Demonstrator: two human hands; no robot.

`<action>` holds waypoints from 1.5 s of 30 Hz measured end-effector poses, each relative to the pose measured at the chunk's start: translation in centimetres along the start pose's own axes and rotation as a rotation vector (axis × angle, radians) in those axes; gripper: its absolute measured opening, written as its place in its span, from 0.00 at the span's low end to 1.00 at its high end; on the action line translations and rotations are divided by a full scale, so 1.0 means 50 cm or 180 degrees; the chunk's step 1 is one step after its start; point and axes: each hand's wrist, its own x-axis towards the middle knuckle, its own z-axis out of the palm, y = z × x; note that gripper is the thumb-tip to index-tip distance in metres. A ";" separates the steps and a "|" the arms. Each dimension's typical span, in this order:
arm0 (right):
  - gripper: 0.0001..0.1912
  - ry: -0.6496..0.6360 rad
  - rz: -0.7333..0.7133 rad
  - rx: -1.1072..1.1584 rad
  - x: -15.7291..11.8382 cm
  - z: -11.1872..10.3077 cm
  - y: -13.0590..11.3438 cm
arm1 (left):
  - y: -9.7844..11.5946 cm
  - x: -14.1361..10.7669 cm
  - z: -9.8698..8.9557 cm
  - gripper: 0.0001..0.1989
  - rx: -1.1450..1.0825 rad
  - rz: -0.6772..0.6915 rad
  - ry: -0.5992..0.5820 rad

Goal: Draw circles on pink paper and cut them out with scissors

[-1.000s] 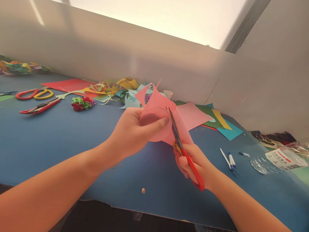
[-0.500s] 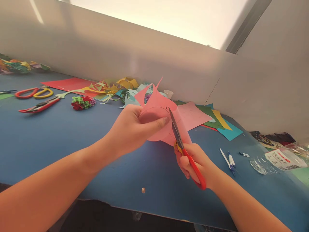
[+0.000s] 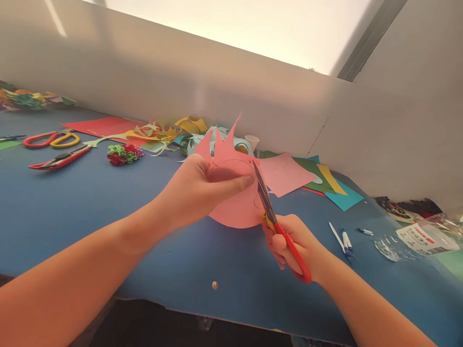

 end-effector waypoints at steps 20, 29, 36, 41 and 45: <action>0.40 0.0006 0.0050 -0.0146 0.006 -0.009 0.002 | 0.008 0.009 -0.028 0.14 0.0705 -0.0044 0.0215; 0.42 0.0003 0.0095 -0.0365 0.004 -0.017 -0.005 | 0.006 0.012 -0.043 0.14 0.0673 -0.0019 -0.0059; 0.38 -0.0155 0.0080 -0.0289 0.002 -0.019 -0.005 | 0.007 0.012 -0.050 0.16 0.0895 -0.0062 -0.0051; 0.40 -0.0140 0.0079 -0.0303 0.000 -0.018 0.001 | 0.005 0.015 -0.050 0.11 0.0787 -0.0118 -0.0041; 0.40 -0.0015 0.0044 -0.0156 -0.001 -0.021 0.006 | 0.018 0.013 -0.049 0.09 0.0501 -0.0220 0.0142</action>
